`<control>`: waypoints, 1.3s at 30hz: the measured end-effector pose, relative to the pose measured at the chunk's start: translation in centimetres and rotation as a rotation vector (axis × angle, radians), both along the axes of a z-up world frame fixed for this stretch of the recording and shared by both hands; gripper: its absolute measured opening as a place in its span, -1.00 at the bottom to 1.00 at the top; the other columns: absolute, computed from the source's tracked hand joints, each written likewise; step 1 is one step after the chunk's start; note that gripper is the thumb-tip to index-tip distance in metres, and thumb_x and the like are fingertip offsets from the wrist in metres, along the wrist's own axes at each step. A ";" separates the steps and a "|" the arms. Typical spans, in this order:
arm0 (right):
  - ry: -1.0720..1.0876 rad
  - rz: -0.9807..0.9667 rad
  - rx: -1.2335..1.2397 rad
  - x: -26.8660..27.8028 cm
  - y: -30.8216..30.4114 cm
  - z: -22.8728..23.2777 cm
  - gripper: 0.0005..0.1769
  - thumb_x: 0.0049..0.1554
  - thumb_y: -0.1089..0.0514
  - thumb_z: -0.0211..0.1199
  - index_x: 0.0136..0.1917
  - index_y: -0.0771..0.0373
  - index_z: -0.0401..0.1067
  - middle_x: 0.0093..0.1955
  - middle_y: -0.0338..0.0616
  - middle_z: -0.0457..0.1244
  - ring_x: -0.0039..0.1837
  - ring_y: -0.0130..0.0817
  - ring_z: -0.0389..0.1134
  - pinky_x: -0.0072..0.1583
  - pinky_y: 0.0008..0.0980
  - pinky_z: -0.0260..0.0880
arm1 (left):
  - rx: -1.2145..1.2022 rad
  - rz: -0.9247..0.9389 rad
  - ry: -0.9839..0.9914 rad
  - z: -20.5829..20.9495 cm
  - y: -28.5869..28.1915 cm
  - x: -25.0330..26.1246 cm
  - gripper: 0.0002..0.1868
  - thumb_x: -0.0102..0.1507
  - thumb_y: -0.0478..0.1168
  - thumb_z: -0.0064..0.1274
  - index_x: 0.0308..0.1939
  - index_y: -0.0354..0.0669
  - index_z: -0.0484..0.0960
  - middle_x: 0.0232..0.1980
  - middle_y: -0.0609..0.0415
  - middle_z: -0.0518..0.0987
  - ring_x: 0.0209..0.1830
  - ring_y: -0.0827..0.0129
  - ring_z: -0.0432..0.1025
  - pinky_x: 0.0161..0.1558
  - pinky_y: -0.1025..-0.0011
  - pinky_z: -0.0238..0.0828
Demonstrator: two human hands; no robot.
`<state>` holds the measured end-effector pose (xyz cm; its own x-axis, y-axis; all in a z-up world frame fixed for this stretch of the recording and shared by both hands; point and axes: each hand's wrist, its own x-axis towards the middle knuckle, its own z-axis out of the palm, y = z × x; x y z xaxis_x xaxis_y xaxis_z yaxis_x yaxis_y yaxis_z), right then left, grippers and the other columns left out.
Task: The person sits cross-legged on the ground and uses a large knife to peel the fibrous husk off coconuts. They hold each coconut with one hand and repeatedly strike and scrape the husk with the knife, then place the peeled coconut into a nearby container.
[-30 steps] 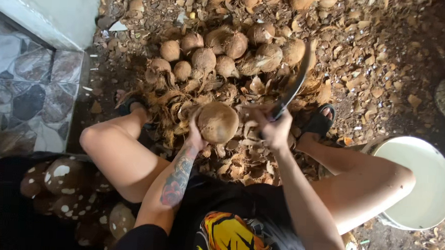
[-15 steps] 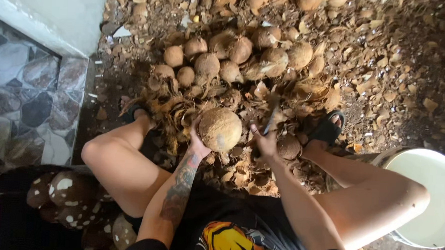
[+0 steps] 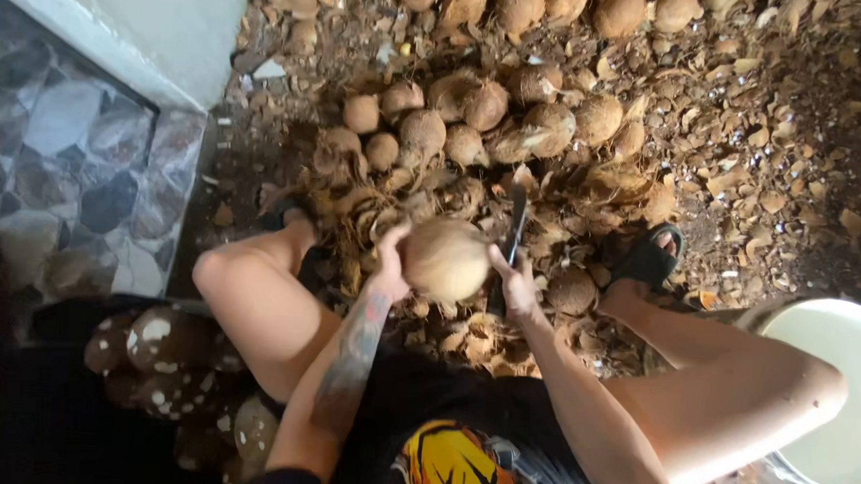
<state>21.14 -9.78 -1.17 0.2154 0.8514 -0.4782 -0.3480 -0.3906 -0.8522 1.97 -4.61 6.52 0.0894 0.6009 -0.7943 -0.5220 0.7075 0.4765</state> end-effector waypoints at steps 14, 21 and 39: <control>0.057 -0.004 -0.126 -0.7 -2.4 0.9 -0.31 0.08 -0.44 0.45 -0.01 0.25 0.48 -0.28 -0.11 0.30 -0.28 -0.28 0.35 -0.22 -0.33 0.42 | 0.084 0.139 -0.476 -6.4 1.5 -1.5 -0.61 0.21 -0.01 0.28 0.05 -0.07 0.69 0.13 -0.14 0.69 0.14 -0.10 0.59 0.24 -0.11 0.48; 0.270 -0.066 -0.081 -0.6 -2.4 2.4 -0.48 0.14 -0.16 0.51 -0.16 0.33 0.40 -0.44 -0.03 0.27 -0.45 -0.16 0.42 -0.33 -0.27 0.50 | -0.157 -0.136 -0.243 -3.1 -2.5 -1.7 0.37 0.00 0.50 0.26 0.68 -0.09 0.04 0.61 -0.46 0.18 0.53 -0.55 0.10 0.33 -0.70 -0.03; -0.347 0.204 0.554 0.7 -4.7 18.3 -0.78 0.10 0.43 0.37 -0.24 0.34 0.34 -0.17 0.25 0.44 -0.30 -0.17 0.47 -0.16 -0.22 0.47 | 0.195 0.296 -0.304 -4.9 2.0 -1.9 -0.61 0.16 0.12 0.33 -0.11 -0.02 0.77 0.03 -0.02 0.76 0.00 0.10 0.67 0.06 0.15 0.64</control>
